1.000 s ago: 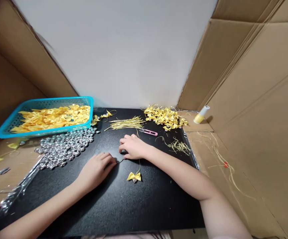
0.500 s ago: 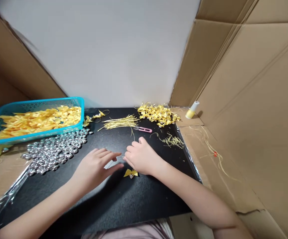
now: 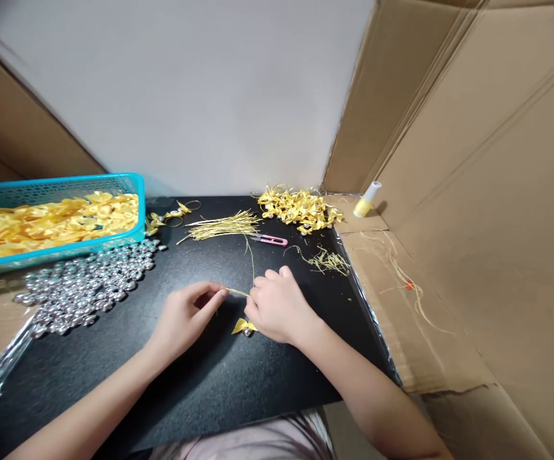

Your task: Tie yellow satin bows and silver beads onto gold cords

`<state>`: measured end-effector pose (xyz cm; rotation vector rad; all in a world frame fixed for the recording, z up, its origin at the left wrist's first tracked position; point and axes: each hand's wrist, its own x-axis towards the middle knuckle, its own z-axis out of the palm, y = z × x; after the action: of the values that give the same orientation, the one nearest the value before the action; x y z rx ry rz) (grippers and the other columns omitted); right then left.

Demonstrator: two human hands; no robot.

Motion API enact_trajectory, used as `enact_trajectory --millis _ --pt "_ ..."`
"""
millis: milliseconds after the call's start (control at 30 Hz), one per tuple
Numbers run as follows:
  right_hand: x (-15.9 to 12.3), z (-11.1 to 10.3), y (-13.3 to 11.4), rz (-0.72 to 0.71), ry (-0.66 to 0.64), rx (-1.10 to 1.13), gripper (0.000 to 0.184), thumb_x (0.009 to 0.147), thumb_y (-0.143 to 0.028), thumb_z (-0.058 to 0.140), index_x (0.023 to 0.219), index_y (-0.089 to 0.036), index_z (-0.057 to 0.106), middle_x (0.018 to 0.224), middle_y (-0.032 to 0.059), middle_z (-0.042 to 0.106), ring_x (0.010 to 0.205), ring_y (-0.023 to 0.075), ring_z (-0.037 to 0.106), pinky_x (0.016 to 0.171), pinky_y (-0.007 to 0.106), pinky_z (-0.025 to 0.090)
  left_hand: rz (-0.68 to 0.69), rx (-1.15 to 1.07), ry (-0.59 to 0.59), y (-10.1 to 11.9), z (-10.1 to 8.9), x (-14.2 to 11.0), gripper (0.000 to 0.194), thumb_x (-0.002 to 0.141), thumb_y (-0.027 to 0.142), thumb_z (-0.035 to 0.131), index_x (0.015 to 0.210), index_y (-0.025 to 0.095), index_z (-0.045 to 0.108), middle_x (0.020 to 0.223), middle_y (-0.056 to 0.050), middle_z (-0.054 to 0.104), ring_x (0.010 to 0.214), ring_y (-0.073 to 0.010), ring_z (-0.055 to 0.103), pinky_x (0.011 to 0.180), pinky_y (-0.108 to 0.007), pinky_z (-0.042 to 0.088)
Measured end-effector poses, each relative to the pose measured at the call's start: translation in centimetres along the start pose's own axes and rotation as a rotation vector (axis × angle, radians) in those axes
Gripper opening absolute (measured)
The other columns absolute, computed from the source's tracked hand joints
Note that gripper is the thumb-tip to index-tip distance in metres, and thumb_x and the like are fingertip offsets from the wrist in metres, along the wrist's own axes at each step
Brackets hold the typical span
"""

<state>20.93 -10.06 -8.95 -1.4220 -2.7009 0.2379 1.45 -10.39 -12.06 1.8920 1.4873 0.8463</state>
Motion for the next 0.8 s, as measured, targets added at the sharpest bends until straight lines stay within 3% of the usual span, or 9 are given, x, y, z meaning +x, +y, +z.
enact_trajectory --millis 100,233,367,500,633,800 --pt "0.2 0.6 0.1 0.041 -0.039 0.197 0.034 0.096 -0.019 0.039 0.076 -0.014 0.067 0.077 0.0046 0.066 0.077 0.0170 0.053 0.074 0.033 0.032 -0.193 -0.285 -0.017 -0.4 0.9 -0.2 0.028 0.083 0.041 0.058 0.080 0.016 0.070 0.064 -0.001 0.065 0.055 -0.0138 0.054 0.052 -0.023 0.040" --pt "0.3 1.9 -0.1 0.086 0.000 0.587 0.028 0.093 -0.016 0.047 0.079 -0.014 0.071 0.068 0.0013 0.060 0.067 0.0124 0.051 0.065 0.025 0.035 -0.330 -0.503 -0.007 -0.6 1.3 -0.6 0.030 0.079 0.044 0.063 0.081 0.014 0.069 0.058 0.002 0.059 0.047 -0.0100 0.046 0.046 -0.020 0.036" --pt "0.2 2.9 -0.3 0.233 0.124 0.887 0.018 0.084 -0.018 0.059 0.080 -0.016 0.077 0.060 -0.0013 0.054 0.055 0.0098 0.047 0.054 0.023 0.034 -0.314 -0.577 0.010 -0.5 1.6 -0.9 0.026 0.081 0.040 0.062 0.083 0.015 0.065 0.063 0.001 0.061 0.050 -0.0099 0.049 0.049 -0.020 0.040" --pt "0.3 3.5 -0.4 0.373 0.277 1.131 0.016 0.076 -0.023 0.067 0.085 -0.016 0.079 0.063 0.0012 0.061 0.053 0.0112 0.052 0.052 0.024 0.039 -0.252 -0.552 0.045 -0.5 2.1 -1.3 0.020 0.083 0.036 0.061 0.088 0.017 0.062 0.066 0.001 0.062 0.055 -0.0118 0.054 0.051 -0.021 0.043" --pt "0.6 3.8 -0.5 0.458 0.351 1.393 0.015 0.068 -0.027 0.074 0.079 -0.018 0.079 0.076 0.0044 0.067 0.054 0.0120 0.059 0.048 0.024 0.046 -0.242 -0.539 0.094 -0.7 2.5 -1.6 0.018 0.080 0.035 0.066 0.082 0.017 0.062 0.065 0.001 0.061 0.058 -0.0123 0.057 0.053 -0.021 0.045" --pt "0.7 4.3 -0.7 0.447 0.458 1.299 0.014 0.064 -0.022 0.076 0.078 -0.022 0.079 0.075 0.0013 0.060 0.064 0.0113 0.057 0.058 0.024 0.049 -0.296 -0.636 0.121 -0.7 2.6 -1.7 0.019 0.075 0.032 0.072 0.076 0.017 0.061 0.067 0.000 0.066 0.062 -0.0132 0.063 0.061 -0.023 0.051"
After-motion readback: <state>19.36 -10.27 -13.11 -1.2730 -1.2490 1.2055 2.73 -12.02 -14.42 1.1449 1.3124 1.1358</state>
